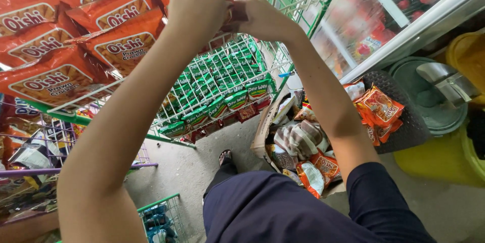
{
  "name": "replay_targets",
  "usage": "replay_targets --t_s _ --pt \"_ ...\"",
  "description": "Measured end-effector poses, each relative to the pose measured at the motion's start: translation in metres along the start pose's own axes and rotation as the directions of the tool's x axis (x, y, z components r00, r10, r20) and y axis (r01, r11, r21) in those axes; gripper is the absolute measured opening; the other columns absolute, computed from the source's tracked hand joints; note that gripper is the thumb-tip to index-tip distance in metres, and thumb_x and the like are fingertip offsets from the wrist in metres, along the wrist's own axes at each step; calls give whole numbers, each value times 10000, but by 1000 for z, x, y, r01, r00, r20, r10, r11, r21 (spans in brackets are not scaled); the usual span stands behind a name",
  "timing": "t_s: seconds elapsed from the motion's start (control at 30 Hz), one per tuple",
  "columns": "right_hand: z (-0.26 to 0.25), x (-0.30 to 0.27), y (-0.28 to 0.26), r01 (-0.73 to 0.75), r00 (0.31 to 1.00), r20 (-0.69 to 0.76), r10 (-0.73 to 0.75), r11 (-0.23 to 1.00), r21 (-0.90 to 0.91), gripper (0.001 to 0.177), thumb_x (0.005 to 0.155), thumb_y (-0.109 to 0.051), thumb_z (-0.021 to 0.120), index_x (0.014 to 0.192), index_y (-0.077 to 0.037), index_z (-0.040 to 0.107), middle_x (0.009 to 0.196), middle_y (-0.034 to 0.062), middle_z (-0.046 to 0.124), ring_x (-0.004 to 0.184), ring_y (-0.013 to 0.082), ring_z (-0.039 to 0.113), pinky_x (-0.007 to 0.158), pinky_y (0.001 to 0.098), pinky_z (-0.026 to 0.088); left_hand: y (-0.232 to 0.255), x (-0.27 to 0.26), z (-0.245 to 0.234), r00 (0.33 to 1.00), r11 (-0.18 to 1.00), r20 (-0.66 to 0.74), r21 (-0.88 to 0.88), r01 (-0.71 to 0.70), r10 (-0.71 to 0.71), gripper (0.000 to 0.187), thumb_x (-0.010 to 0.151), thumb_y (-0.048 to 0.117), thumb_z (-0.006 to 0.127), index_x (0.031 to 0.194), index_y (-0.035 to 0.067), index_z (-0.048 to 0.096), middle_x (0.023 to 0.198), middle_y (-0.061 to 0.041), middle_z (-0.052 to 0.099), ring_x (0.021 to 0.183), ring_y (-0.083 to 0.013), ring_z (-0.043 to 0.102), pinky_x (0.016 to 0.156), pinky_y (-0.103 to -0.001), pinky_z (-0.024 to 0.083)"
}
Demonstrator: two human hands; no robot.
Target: Cleaning individual snack bags with a cloth and arranging them neatly on a display shelf.
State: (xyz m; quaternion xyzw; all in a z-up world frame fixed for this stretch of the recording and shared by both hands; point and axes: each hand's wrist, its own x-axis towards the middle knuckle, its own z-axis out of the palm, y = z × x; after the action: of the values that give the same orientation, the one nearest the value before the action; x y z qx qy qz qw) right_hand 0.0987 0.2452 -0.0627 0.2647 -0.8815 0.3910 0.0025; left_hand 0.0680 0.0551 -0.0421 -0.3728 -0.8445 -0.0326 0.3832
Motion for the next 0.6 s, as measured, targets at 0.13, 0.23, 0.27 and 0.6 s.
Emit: replay_targets --t_s 0.13,0.23,0.27,0.6 --pt "0 1 1 11 999 31 -7 995 -101 367 859 -63 730 1221 -20 685 1113 100 768 899 202 743 778 325 579 -1 10 13 998 999 -63 -32 21 -23 202 650 215 813 803 103 745 826 -110 701 686 -305 612 659 -416 485" --pt "0 6 7 -17 999 51 18 1000 -19 446 773 65 666 1215 8 679 1138 116 764 961 206 762 865 327 619 -4 12 9 993 998 -112 -38 41 -45 214 642 143 794 841 105 727 791 -125 683 566 -338 574 532 -431 494" --pt "0 8 10 -10 1000 27 9 1000 20 462 731 127 598 1167 23 708 1069 109 784 879 182 772 826 304 632 -6 13 6 981 1000 -192 17 13 -10 276 674 83 754 944 116 707 874 -102 692 612 -318 586 543 -414 494" --pt "-22 13 18 13 983 171 -71 948 319 493 738 100 708 1221 60 614 1154 180 727 973 255 758 789 305 677 -6 -20 -68 988 996 -141 -65 62 -71 250 890 109 785 1122 66 703 1119 -91 664 1023 -282 617 855 -427 511"
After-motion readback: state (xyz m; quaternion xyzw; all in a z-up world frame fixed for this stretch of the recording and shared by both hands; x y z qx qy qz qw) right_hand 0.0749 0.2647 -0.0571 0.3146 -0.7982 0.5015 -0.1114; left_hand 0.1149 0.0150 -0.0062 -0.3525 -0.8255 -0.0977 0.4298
